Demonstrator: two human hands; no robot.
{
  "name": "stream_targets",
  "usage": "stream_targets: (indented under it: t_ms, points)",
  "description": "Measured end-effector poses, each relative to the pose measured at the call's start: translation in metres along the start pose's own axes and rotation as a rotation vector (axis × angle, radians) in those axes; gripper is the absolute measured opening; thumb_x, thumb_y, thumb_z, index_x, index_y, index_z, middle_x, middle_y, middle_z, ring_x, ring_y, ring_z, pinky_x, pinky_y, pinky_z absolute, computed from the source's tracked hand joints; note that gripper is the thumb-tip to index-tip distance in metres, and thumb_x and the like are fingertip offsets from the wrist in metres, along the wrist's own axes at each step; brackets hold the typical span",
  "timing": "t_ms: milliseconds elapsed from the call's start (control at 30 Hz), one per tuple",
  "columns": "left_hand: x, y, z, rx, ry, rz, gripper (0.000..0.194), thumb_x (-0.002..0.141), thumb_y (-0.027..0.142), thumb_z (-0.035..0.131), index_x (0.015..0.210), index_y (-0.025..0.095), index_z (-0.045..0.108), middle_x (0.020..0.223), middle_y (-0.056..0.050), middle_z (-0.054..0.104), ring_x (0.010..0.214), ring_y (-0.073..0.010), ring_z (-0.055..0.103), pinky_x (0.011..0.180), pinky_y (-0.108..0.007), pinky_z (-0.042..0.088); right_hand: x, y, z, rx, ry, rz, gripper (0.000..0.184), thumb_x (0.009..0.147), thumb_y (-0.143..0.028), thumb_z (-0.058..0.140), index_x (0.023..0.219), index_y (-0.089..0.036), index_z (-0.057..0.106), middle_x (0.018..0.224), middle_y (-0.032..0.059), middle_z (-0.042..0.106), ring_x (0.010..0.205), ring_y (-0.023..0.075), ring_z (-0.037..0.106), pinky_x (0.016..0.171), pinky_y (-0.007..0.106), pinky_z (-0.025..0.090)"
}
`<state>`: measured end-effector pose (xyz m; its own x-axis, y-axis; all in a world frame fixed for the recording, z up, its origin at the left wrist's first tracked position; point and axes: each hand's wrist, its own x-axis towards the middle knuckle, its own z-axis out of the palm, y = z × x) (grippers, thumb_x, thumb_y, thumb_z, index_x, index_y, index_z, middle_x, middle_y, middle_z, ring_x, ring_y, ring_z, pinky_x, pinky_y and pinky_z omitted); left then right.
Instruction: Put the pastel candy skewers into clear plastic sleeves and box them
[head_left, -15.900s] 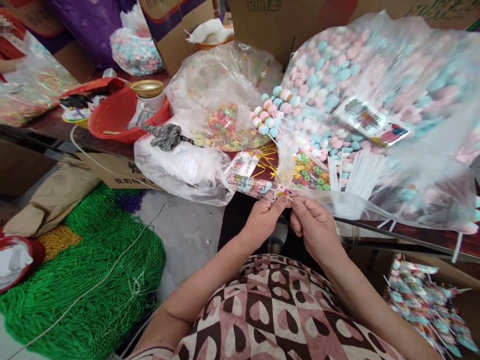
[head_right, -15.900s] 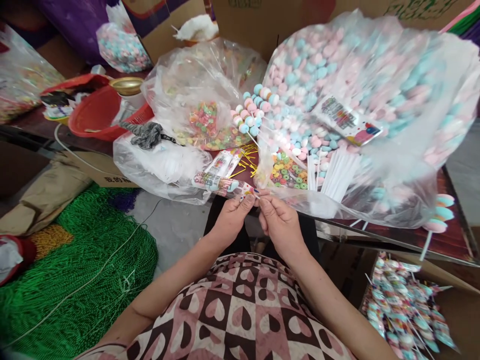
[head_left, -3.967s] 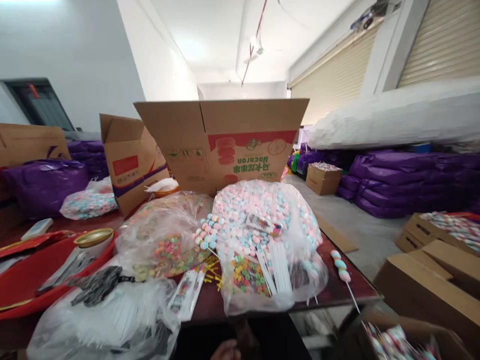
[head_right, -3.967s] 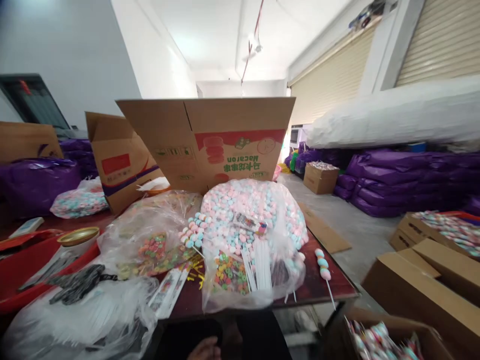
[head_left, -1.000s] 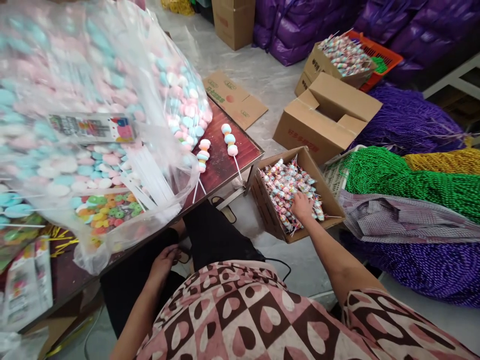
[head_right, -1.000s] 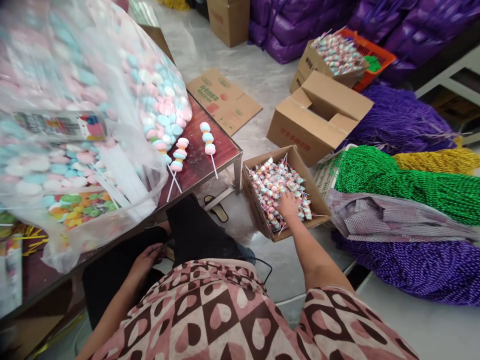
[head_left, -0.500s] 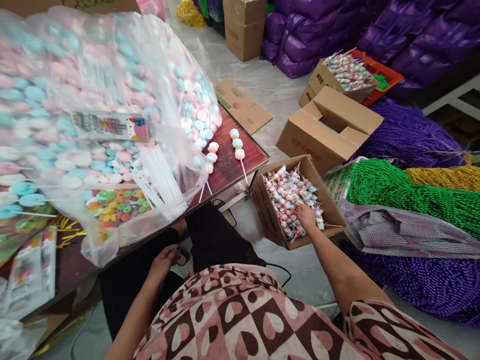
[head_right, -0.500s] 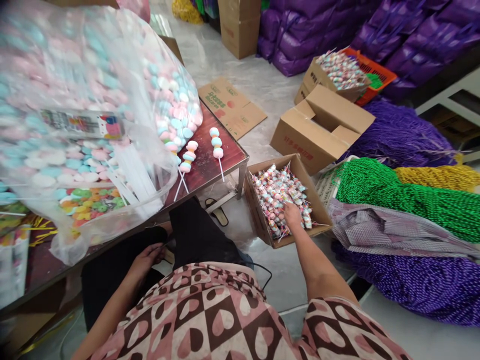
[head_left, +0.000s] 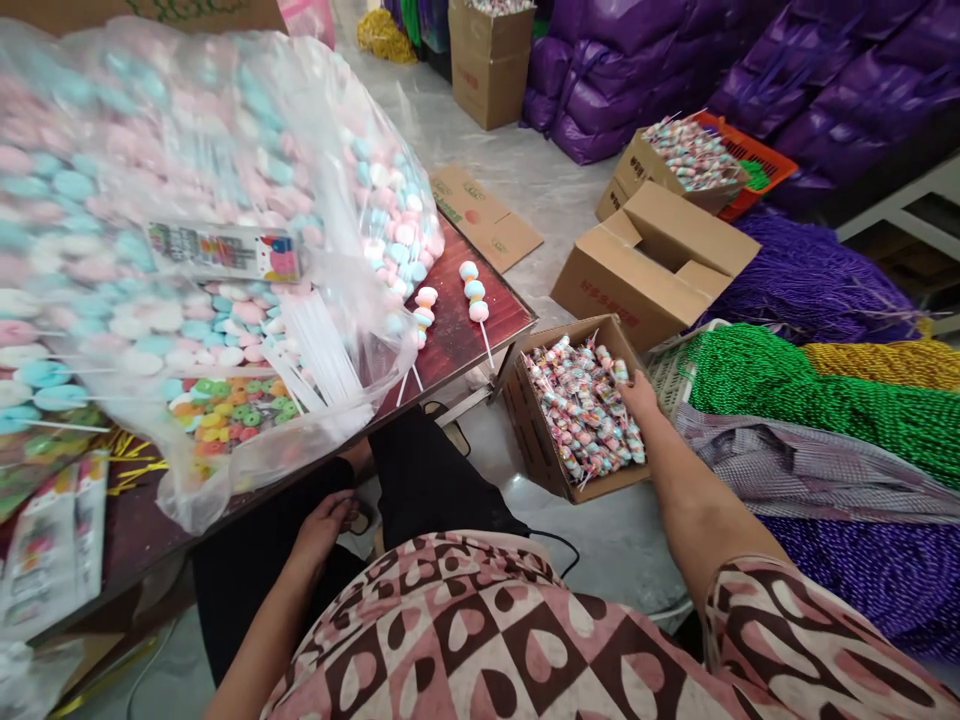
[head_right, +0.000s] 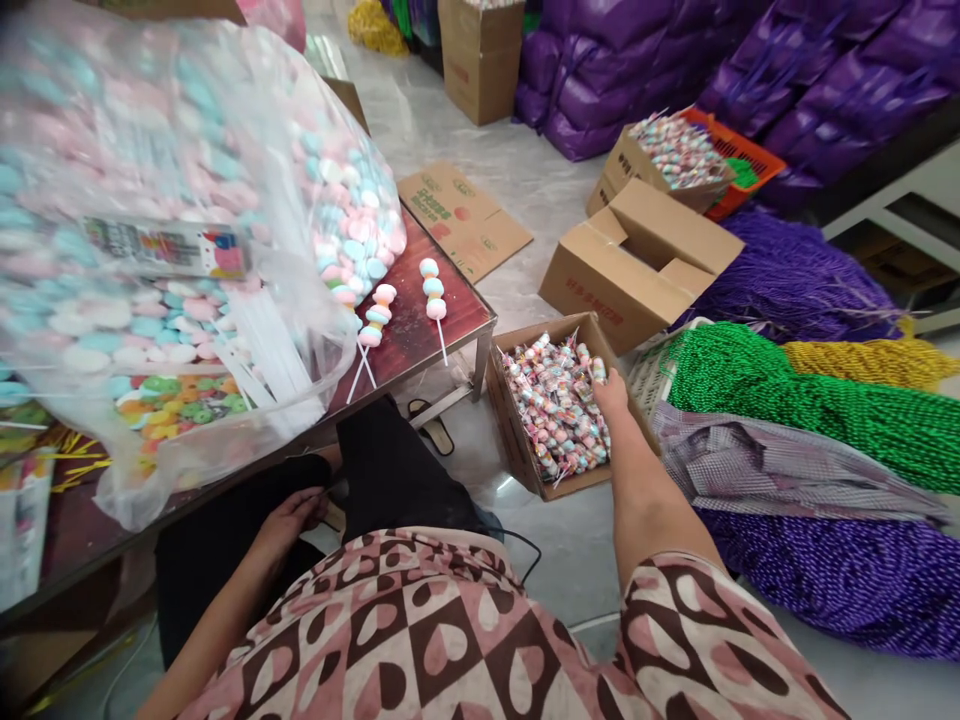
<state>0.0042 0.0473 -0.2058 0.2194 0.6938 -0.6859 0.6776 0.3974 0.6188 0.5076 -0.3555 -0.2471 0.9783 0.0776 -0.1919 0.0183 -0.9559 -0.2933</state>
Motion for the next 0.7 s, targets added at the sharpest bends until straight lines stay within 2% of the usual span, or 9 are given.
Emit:
stream_targets:
  t_ms: [67,133,300,400,533,700]
  points:
    - [-0.001,0.0,0.0,-0.011,0.004,-0.002,0.022,0.074,0.023,0.065,0.095,0.015,0.068,0.074,-0.005,0.071,0.064,-0.0154,0.065,0.061,-0.025,0.048,0.002,-0.011,0.004,-0.008,-0.009,-0.019,0.037,0.094,-0.036,0.06,0.126,-0.017,0.058,0.126,0.01,0.06,0.107,0.0228,0.063,0.089,0.045,0.055]
    - [-0.002,-0.001,0.0,-0.019,0.004,-0.003,0.025,0.073,0.024,0.065,0.096,0.014,0.067,0.075,-0.005,0.071,0.064,-0.0151,0.065,0.06,-0.025,0.048,-0.009,-0.021,0.015,-0.016,-0.034,-0.056,0.037,0.094,-0.036,0.06,0.126,-0.017,0.058,0.127,0.0101,0.06,0.107,0.0229,0.062,0.089,0.045,0.055]
    - [-0.003,-0.001,0.0,-0.002,-0.017,0.004,0.026,0.073,0.028,0.066,0.095,0.015,0.068,0.074,-0.004,0.07,0.063,-0.0146,0.063,0.06,-0.025,0.046,-0.064,-0.039,0.058,-0.039,-0.203,-0.14,0.036,0.094,-0.035,0.06,0.125,-0.017,0.058,0.126,0.0098,0.061,0.106,0.0224,0.063,0.089,0.044,0.055]
    - [-0.004,0.001,0.0,0.019,-0.012,-0.002,0.027,0.071,0.028,0.066,0.095,0.015,0.068,0.075,-0.005,0.07,0.064,-0.016,0.064,0.061,-0.026,0.047,-0.09,-0.041,0.071,-0.055,-0.266,-0.135,0.035,0.094,-0.035,0.06,0.125,-0.018,0.058,0.126,0.0098,0.061,0.106,0.0223,0.063,0.089,0.044,0.055]
    - [-0.004,0.003,0.001,0.025,-0.011,-0.002,0.028,0.07,0.029,0.065,0.094,0.015,0.067,0.076,-0.006,0.071,0.067,-0.0172,0.065,0.063,-0.027,0.047,-0.09,-0.039,0.063,-0.042,-0.271,-0.084,0.034,0.095,-0.035,0.059,0.124,-0.018,0.059,0.125,0.0096,0.061,0.105,0.0217,0.063,0.088,0.043,0.055]
    - [-0.003,0.002,0.002,0.033,-0.001,-0.011,0.037,0.064,0.034,0.067,0.096,0.015,0.067,0.077,-0.006,0.071,0.066,-0.0169,0.064,0.061,-0.027,0.046,-0.043,-0.049,0.029,0.028,-0.159,-0.012,0.036,0.094,-0.036,0.06,0.124,-0.017,0.059,0.124,0.0095,0.061,0.105,0.0225,0.063,0.088,0.044,0.055]
